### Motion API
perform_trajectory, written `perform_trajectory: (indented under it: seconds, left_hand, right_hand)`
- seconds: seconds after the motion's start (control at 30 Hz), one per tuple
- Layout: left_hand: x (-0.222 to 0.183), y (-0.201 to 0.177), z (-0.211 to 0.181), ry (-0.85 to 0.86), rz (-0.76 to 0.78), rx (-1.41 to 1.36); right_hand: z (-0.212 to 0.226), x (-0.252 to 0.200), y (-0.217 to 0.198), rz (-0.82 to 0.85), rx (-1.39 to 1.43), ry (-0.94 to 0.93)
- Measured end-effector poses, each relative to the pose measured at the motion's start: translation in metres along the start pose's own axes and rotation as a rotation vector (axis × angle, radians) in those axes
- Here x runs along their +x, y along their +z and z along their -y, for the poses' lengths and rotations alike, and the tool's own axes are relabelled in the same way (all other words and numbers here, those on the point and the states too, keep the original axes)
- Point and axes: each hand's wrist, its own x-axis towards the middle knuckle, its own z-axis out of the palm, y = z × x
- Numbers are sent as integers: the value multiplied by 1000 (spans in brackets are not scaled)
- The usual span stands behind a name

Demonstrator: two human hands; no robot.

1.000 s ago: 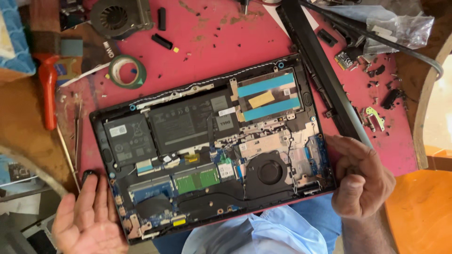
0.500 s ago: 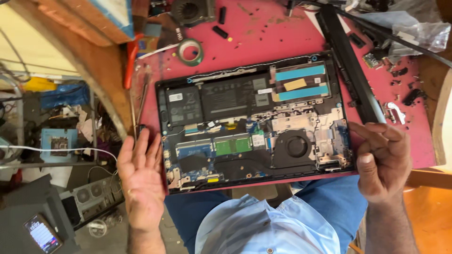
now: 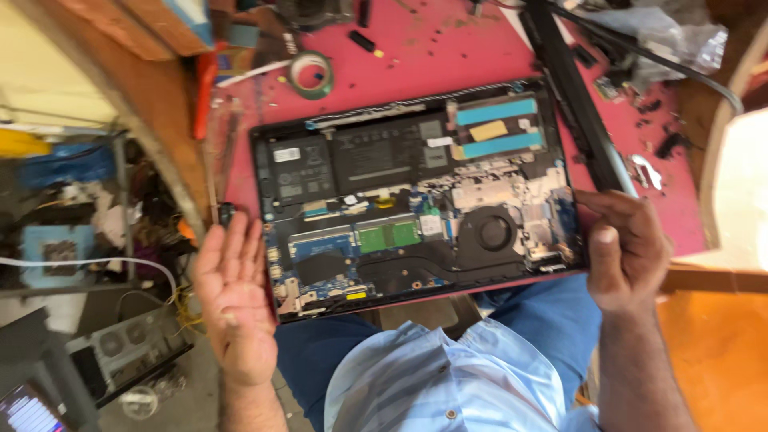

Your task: The person connects internal cables and reassembles the chassis of a laptop, then turns it over to check the screen and keyboard.

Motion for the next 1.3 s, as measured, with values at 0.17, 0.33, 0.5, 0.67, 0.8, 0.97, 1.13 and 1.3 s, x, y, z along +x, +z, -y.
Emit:
perform_trajectory:
  seconds: [0.17, 0.33, 0.5, 0.67, 0.8, 0.97, 1.13, 1.3]
  left_hand:
    - [-8, -3, 1, -13, 16, -15]
    - [-7, -2, -2, -14, 21, 0]
    - [-7, -1, 0, -11, 17, 8]
    - [-8, -3, 2, -24, 6, -20]
    - [-4, -3, 8, 15, 18, -16]
    - [-12, -4, 4, -44, 3, 19]
    - [-9, -3, 0, -51, 9, 12]
    - [-9, -2, 1, -51, 11, 9]
  right_hand:
    - [11, 4, 4, -24, -88, -100]
    - [12, 6, 7, -28, -222, -107]
    - [8, 4, 5, -18, -256, -97]
    - [-3, -1, 2, -20, -231, -96]
    - [-28, -3, -4, 3, -168, -64]
    - [-37, -17, -7, 61, -60, -15]
    - [-12, -2, 2, 71, -35, -14]
    - [-1, 2, 7, 66, -13, 13]
